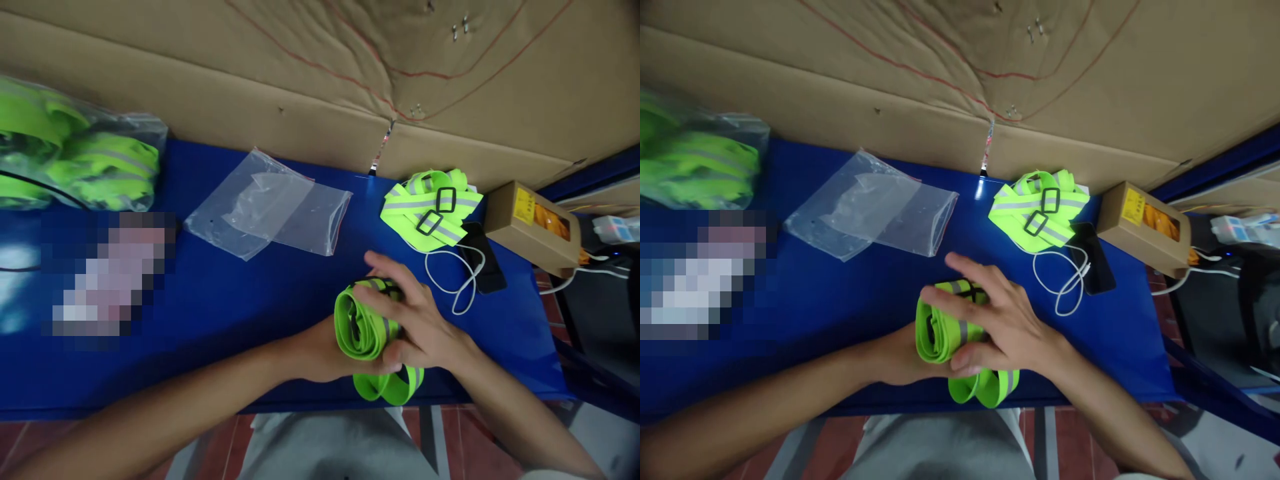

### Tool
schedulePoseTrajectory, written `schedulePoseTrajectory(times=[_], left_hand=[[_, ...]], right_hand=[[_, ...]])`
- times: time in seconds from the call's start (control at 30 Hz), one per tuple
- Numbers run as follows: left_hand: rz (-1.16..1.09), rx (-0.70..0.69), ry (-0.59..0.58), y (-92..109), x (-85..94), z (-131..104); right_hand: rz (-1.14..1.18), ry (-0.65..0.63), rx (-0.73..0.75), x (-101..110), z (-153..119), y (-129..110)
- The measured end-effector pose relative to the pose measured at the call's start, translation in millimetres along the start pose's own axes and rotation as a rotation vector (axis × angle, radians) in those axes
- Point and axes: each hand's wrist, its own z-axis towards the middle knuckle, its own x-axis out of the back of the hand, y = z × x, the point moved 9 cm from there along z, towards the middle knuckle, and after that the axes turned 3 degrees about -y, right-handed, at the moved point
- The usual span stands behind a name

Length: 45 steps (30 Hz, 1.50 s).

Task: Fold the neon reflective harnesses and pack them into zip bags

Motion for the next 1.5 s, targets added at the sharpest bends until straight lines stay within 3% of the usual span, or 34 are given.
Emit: schedulePoseTrajectory(times=[0.13, 0.27, 0.43, 0.5, 0.6, 0.83, 1.0, 1.1, 1.2, 1.37, 1.5], left_hand=[[-0.183, 0.134, -0.088, -19, -5.9, -4], [-0.435, 0.097, -0.107, -30, -3.3, -8], [-0.414, 0.171, -0.102, -40, -2.5, -12], [-0.385, 0.184, -0.076, -36, -1.0, -11], [-0.368, 0.173, -0.041, -27, 1.8, -8], [-0.360, 0.124, 0.085, -16, 15.7, -5], [-0.315, 0.023, 0.157, -4, 28.7, -7], [-0.284, -0.024, 0.197, 0, 32.8, -11], [-0.112, -0.065, 0.164, 5, 28.5, -14], [0.327, -0.335, 0.202, 41, 26.5, -21], [0.361, -0.175, 0.264, 40, 35.4, -19]], right_hand=[[0.022, -0.013, -0.025, 3, 2, 4], [0.139, 0.009, -0.125, 5, 4, 10], [-0.132, 0.063, -0.046, 7, 4, -9], [-0.204, 0.082, -0.005, 9, 3, -17], [-0.101, 0.052, 0.006, 9, 3, -16], [0.222, 0.133, -0.264, 19, -5, 24], [0.551, 0.204, -0.412, 11, -10, 39], [0.571, 0.215, -0.504, 0, -12, 38], [0.527, 0.237, -0.423, -1, -8, 23], [0.530, 0.299, -0.362, 7, -11, 19], [0.496, 0.283, -0.401, 12, -16, 32]])
